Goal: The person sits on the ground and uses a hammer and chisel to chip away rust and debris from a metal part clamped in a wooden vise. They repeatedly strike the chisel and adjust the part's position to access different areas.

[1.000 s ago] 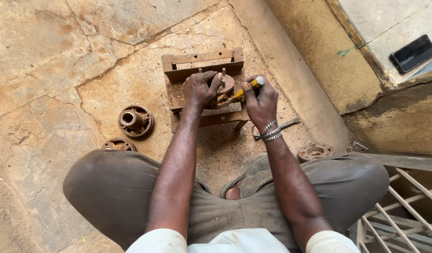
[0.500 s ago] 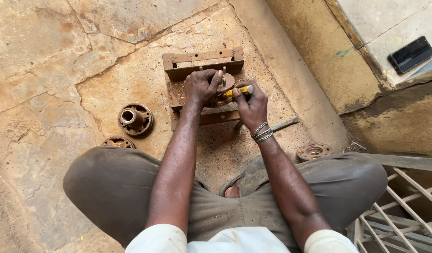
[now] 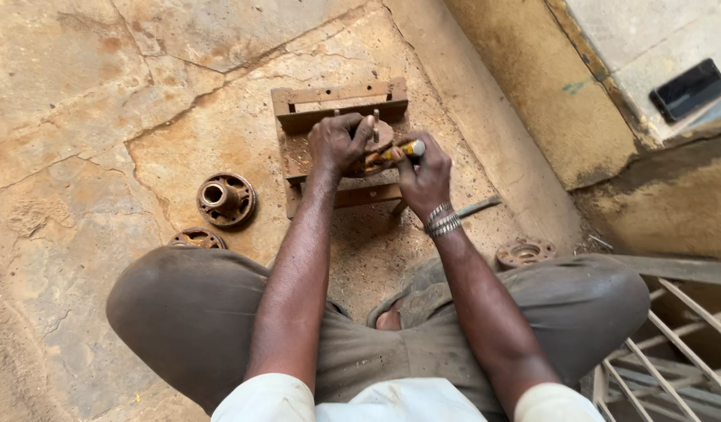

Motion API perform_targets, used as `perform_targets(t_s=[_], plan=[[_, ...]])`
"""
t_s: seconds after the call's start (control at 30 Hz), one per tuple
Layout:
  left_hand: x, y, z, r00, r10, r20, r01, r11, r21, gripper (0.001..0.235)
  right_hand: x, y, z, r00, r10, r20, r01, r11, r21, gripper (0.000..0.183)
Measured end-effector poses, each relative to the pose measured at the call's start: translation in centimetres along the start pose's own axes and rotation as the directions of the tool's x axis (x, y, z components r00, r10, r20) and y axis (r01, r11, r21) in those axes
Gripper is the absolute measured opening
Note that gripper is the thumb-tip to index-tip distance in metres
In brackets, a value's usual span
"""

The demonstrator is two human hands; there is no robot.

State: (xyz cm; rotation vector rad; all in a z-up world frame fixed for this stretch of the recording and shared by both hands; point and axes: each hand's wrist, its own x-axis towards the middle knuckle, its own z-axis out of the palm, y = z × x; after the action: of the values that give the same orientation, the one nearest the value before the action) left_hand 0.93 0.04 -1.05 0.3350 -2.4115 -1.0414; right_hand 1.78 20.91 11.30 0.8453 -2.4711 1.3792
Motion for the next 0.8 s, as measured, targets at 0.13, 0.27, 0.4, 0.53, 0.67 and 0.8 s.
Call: perform_targets(t_s=[0.13, 0.27, 0.4, 0.53, 0.67, 0.8], plan=[[1.1, -0.2, -0.3, 0.997, -0.059, 0.059, 0.058, 0.998, 0.009, 0.057, 0.7, 0.2, -0.1, 0.996, 0.056, -0.065, -0.052, 0.997, 0.051, 0.013], [0.3, 0.0, 0.2, 0.995, 0.084, -0.054, -0.079, 0.993, 0.085, 0.059, 0.6, 0.0, 0.1, 1.0, -0.004, -0.027, 0.005, 0.998, 0.068, 0.011], [0.4, -0.3, -0.2, 0.995, -0.059, 0.078, 0.059, 0.998, -0.002, 0.058, 0.8, -0.2, 0.5, 0.998, 0.048, -0.033, -0.047, 0.999, 0.019, 0.01], [0.7, -0.5, 0.4, 0.995, 0.085, -0.047, -0.084, 0.996, 0.004, 0.059, 0.9, 0.3, 0.2, 0.999, 0.044, -0.014, -0.043, 0.999, 0.032, 0.011], [0.3, -0.1, 0.0, 0.996, -0.04, 0.086, 0.031, 0.994, 0.103, 0.059, 1.1, 0.1, 0.3, 0.999, -0.016, -0.036, 0.019, 0.996, 0.089, 0.013], [0.8, 0.2, 0.1, 0.995, -0.015, 0.095, 0.01, 0.999, 0.047, 0.058, 1.1, -0.2, 0.2, 0.98, 0.167, 0.111, -0.167, 0.986, -0.01, 0.013]])
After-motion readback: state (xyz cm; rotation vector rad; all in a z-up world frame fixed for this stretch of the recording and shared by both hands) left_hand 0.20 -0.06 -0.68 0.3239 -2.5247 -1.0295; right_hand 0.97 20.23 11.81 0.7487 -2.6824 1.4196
